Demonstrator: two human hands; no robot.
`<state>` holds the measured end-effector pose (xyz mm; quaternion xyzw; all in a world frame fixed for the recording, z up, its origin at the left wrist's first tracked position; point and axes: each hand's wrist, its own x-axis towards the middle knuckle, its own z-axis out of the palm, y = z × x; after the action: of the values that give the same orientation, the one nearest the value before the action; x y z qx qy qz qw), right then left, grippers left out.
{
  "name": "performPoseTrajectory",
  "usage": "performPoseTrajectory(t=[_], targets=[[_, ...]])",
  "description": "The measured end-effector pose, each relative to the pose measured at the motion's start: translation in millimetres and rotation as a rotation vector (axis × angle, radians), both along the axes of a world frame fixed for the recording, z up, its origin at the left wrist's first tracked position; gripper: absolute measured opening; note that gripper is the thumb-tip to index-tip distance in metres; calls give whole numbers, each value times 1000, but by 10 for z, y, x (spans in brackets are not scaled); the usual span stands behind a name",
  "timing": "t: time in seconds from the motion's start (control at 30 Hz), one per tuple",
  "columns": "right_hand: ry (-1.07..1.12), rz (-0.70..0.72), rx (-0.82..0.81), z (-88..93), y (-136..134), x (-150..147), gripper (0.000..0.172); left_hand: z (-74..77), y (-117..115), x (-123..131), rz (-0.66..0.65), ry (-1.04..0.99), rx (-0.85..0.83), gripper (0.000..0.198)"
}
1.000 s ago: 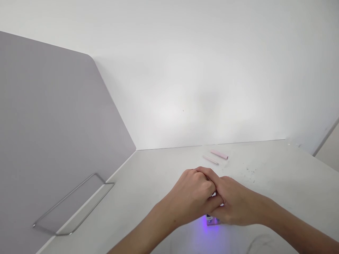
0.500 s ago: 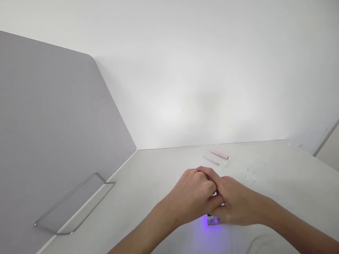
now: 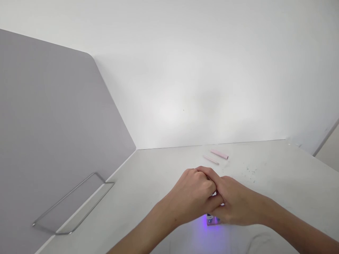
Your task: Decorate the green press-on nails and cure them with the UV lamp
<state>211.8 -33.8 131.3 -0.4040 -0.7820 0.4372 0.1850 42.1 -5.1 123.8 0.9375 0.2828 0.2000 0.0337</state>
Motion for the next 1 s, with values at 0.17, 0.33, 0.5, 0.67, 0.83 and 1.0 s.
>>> performPoseTrajectory(t=[0.17,0.33,0.5,0.67,0.83,1.0], targets=[[-5,-5,-13,12,5,-14,80,-11,-1,-14,0,7,0,28],[-1,-2,-5,7,-4,-10,73,-19,3,-12,2,9,-6,28],[-5,-5,-8,-4,-3,-1,73,-10,8,-8,1,12,-16,28],[9,-7,-16,7,-1,-18,78,-6,8,-14,-1,9,-24,28],[1,-7,-15,15,-7,-25,81,-19,14,-10,-2,4,-29,29],[-2,-6,-14,6,-6,-18,78,-31,7,-11,-2,2,-27,29]])
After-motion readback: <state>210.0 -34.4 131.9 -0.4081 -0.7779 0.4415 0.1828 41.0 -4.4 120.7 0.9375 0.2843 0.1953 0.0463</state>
